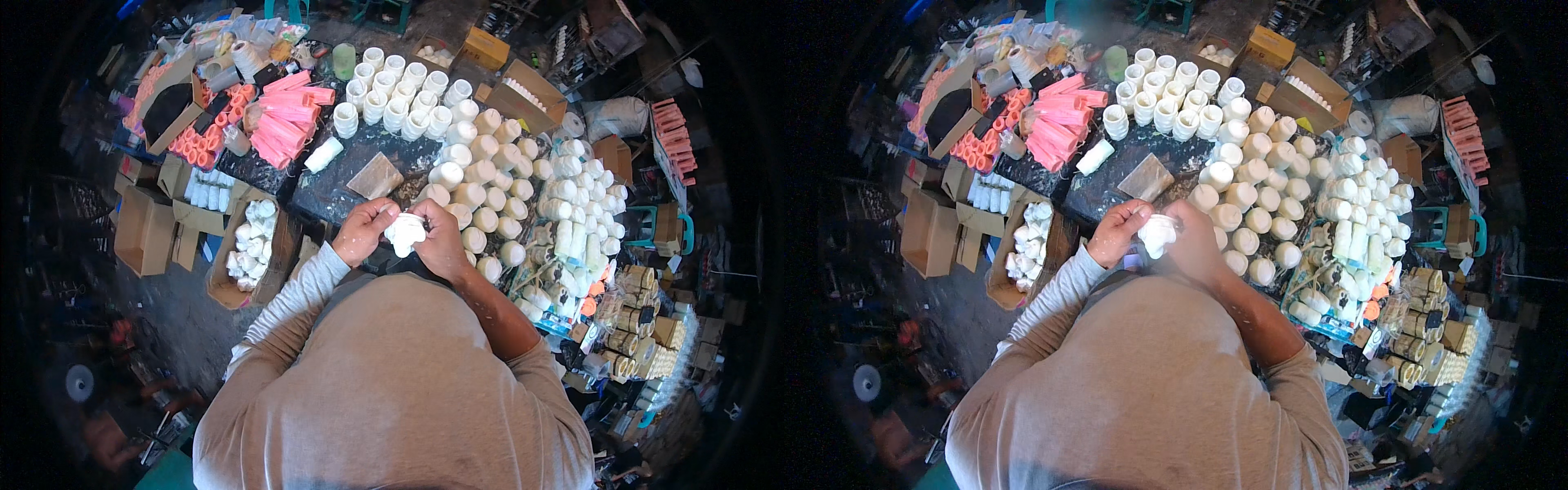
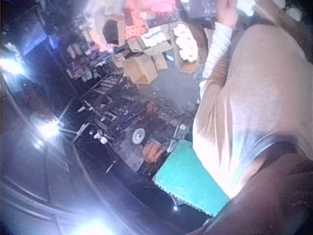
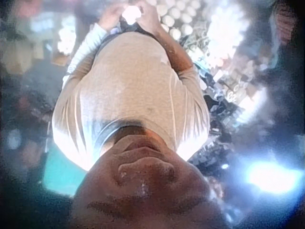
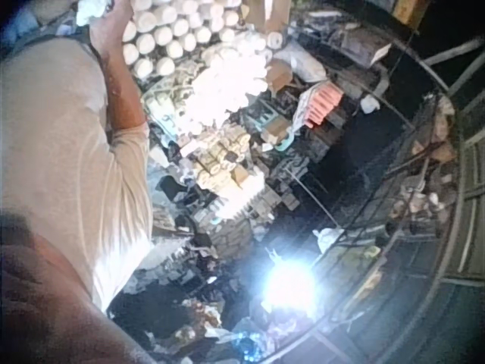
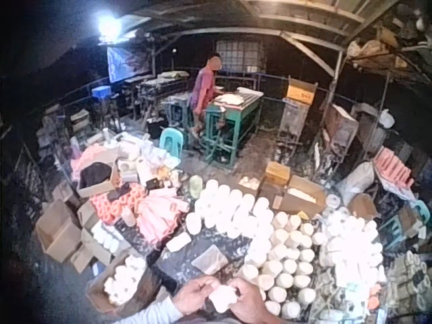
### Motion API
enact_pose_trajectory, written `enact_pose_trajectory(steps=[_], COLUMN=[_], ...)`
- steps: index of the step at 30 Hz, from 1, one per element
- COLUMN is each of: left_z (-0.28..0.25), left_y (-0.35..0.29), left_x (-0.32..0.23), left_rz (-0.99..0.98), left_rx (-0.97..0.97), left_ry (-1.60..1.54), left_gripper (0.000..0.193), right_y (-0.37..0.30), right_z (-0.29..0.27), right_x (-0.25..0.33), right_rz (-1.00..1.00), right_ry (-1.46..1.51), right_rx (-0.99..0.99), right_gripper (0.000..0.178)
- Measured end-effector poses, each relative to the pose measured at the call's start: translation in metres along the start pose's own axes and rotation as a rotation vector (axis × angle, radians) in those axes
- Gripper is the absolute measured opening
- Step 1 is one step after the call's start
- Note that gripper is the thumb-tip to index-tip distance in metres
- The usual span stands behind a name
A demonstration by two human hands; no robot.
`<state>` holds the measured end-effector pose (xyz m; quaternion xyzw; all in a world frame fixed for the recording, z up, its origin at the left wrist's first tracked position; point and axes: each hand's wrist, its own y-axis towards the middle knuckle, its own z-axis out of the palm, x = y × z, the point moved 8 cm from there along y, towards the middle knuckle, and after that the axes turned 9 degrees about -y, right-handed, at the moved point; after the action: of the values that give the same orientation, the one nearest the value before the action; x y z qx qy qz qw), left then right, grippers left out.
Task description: The person assembles white cylindrical candle bodies by inserting wicks and securing them with a small wooden block. They repeatedly pick up candle bodies, insert wicks, and place finished units on the table. The workspace contains many pre-made candle bodies and pink candle components.
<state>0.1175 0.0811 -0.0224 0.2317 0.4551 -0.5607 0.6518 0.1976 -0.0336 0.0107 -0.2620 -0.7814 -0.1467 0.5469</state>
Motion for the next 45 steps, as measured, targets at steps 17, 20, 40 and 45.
enact_pose_trajectory(steps=[17,20,40,45], left_z=[-0.030,-0.043,-0.052,-0.099], left_y=[0.009,0.012,-0.016,-0.031], left_x=[-0.004,-0.003,-0.064,-0.073], left_rz=[0.005,0.036,0.446,0.518], left_rx=[-0.328,-0.404,-0.406,-0.668], left_ry=[0.139,0.092,0.476,0.515], left_gripper=[0.024,0.025,0.022,0.027], right_y=[-0.010,-0.012,0.031,0.010], right_z=[-0.019,-0.030,0.052,0.052], right_x=[0.000,-0.005,0.010,-0.008], right_rz=[-0.093,-0.129,-0.164,-0.191], right_ry=[-0.296,-0.476,-0.274,-0.413], right_rx=[-0.126,-0.314,0.209,0.534], right_gripper=[0.023,0.021,0.039,0.022])
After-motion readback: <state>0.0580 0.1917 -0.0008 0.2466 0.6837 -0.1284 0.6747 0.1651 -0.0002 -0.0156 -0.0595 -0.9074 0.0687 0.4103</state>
